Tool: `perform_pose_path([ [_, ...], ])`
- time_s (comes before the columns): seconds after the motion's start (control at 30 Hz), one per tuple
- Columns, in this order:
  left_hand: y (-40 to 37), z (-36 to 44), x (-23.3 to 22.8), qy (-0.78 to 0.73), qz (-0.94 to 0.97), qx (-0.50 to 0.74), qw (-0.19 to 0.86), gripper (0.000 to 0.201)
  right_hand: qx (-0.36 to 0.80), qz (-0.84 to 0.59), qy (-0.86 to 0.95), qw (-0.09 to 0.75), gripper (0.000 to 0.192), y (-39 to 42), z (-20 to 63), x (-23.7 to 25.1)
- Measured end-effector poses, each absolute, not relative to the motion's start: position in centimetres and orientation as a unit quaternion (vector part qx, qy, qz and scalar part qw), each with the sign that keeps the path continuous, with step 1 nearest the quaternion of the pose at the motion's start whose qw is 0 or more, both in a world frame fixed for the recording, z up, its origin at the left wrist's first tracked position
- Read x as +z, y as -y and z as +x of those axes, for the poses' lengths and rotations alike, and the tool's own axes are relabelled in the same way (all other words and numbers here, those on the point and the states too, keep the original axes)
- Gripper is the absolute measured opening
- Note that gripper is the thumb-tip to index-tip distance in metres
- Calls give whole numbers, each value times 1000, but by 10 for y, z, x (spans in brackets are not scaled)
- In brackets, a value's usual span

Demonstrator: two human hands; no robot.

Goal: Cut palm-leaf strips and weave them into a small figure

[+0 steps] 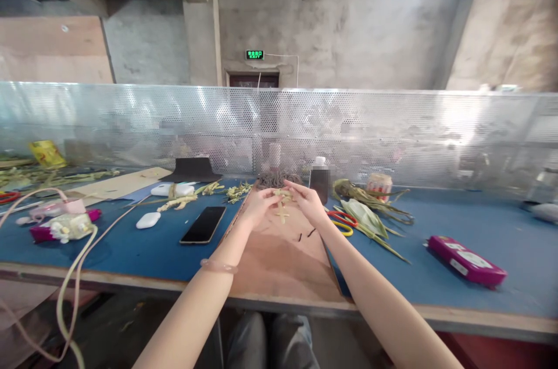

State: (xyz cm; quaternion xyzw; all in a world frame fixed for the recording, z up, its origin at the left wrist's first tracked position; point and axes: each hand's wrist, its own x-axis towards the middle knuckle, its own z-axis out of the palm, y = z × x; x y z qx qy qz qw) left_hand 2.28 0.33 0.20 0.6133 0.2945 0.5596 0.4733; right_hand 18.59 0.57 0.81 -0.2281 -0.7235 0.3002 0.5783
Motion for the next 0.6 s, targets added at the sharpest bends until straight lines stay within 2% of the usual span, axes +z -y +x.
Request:
perform_pose_path([
  [0.2,2,24,3,-267,613,544,506,28,346,-211,706,581,48,-12,185,5],
  [0.47,1,26,1,-273,634,529,493,33,242,-262,672,649,61,-15,178,2],
  [0.6,1,28,1,-283,646,530,472,34,211,-286,663,659,57,-18,178,0],
])
